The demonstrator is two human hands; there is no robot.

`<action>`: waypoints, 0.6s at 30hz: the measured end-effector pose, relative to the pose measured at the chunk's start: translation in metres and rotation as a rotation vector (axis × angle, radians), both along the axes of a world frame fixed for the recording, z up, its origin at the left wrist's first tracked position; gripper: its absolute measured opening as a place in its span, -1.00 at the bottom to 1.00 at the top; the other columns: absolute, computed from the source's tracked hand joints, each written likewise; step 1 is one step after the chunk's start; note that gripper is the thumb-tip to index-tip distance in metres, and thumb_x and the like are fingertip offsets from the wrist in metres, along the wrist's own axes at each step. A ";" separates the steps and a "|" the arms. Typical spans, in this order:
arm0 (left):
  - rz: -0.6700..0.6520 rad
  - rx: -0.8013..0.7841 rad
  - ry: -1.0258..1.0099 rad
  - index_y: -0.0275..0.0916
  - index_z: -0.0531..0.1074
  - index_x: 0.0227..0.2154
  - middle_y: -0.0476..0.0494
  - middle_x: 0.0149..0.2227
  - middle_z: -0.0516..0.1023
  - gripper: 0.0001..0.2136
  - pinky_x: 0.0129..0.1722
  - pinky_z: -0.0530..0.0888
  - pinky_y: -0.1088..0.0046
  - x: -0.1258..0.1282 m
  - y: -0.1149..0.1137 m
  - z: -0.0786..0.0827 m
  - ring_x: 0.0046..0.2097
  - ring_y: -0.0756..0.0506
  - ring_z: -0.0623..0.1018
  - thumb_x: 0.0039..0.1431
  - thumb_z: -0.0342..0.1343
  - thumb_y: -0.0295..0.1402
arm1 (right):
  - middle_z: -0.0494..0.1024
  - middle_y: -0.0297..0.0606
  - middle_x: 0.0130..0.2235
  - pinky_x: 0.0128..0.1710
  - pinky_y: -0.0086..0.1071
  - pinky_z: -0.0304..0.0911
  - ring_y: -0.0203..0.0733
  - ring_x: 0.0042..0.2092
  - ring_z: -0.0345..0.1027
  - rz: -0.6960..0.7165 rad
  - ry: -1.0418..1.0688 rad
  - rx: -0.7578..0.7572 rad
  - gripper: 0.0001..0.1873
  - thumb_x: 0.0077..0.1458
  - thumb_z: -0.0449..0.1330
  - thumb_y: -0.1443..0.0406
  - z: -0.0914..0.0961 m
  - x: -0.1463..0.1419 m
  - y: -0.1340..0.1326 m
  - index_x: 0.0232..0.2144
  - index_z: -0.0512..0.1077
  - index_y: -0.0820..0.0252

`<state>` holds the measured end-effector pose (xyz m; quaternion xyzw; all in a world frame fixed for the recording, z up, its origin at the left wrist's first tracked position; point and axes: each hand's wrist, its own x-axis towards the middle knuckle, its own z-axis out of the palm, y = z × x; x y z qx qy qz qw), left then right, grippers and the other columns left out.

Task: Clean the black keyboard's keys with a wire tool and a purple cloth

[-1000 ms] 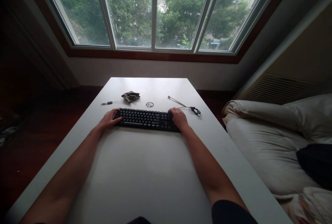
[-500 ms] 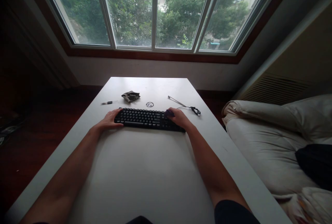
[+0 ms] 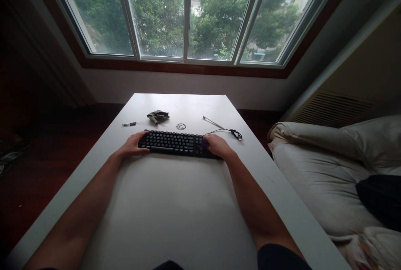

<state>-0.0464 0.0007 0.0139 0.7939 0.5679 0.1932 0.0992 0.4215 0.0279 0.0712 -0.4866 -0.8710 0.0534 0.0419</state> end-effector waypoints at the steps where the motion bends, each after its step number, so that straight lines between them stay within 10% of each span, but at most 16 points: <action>1: 0.001 -0.002 -0.001 -0.14 0.21 0.32 -0.25 0.32 0.30 -0.09 0.30 0.20 0.06 0.000 0.000 0.000 0.30 -0.39 0.30 -0.07 0.27 0.16 | 0.57 -0.14 -0.12 -0.16 -0.41 0.18 -0.09 -0.08 0.40 -0.010 -0.016 0.014 -0.83 0.12 0.20 0.40 0.001 -0.003 -0.002 -0.20 0.50 0.16; 8: 0.002 -0.003 0.003 -0.16 0.19 0.33 -0.26 0.33 0.29 -0.08 0.31 0.18 0.07 -0.001 0.001 -0.003 0.30 -0.38 0.30 -0.06 0.26 0.17 | 0.57 -0.16 -0.10 -0.09 -0.38 0.20 -0.08 -0.03 0.41 0.040 0.042 0.036 -0.81 0.19 0.20 0.36 -0.009 -0.034 -0.011 -0.14 0.50 0.11; 18: -0.002 0.008 -0.016 -0.14 0.22 0.32 -0.24 0.32 0.31 -0.09 0.31 0.20 0.06 -0.001 0.001 -0.002 0.30 -0.40 0.30 -0.07 0.27 0.15 | 0.58 -0.11 -0.11 -0.22 -0.34 0.19 -0.02 -0.09 0.43 -0.060 -0.076 0.017 -0.74 0.08 0.19 0.43 0.004 -0.007 -0.007 -0.17 0.51 0.11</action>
